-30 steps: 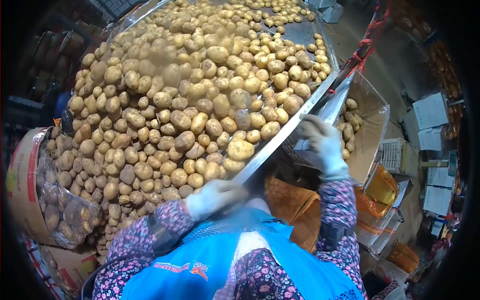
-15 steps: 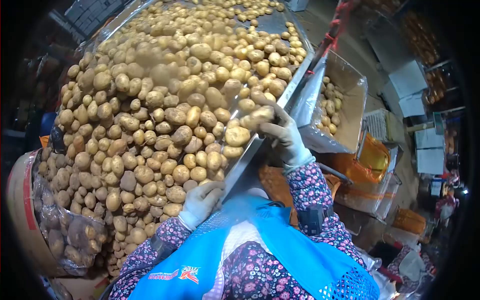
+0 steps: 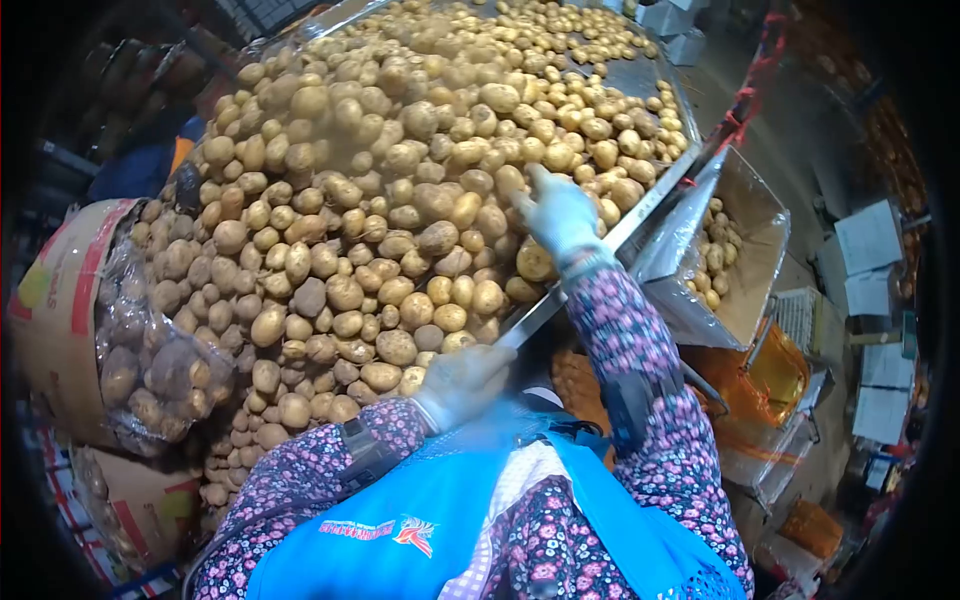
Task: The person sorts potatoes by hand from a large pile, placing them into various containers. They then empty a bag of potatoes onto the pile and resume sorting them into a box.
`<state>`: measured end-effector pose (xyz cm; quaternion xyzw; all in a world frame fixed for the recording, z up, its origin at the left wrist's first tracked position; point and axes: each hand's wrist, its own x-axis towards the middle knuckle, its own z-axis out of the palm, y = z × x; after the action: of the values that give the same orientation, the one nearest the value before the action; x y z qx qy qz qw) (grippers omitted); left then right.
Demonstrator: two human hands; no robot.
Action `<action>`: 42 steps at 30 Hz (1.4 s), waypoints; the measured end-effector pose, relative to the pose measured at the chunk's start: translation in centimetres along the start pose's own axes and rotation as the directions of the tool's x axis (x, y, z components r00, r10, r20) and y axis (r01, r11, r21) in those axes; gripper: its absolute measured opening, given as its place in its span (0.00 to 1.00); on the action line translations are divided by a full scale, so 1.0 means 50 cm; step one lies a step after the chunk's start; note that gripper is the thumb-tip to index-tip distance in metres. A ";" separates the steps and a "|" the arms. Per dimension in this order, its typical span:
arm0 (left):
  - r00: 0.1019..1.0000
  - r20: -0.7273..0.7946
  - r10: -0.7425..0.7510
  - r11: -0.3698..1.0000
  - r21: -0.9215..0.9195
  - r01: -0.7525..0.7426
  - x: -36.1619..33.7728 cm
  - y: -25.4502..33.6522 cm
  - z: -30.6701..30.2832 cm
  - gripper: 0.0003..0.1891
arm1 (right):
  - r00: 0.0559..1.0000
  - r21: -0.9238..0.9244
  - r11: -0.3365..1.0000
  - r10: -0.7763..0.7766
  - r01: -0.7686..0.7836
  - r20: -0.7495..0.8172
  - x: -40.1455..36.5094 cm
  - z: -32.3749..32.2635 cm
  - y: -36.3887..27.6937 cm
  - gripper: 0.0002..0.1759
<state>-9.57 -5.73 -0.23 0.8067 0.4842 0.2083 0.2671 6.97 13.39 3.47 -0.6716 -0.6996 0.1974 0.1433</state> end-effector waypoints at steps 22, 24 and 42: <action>0.970 -0.139 0.199 0.980 0.035 -0.196 -0.012 -0.024 0.030 0.11 | 0.820 0.900 -0.429 0.540 0.074 0.190 -0.779 0.069 0.388 0.35; 0.960 -0.190 0.204 0.974 -0.058 -0.218 -0.015 -0.048 0.050 0.11 | 0.684 0.897 -0.430 0.687 0.108 0.246 -0.900 0.095 0.351 0.22; 0.983 -0.098 0.155 0.985 -0.064 -0.161 -0.019 -0.064 0.049 0.14 | 0.428 0.993 -0.112 0.900 0.032 0.088 -1.035 0.121 0.437 0.30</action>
<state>-10.69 -5.91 -4.20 0.8220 0.4227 0.2831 0.2559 26.40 -38.23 -8.78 -0.6277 0.0505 0.3645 0.6860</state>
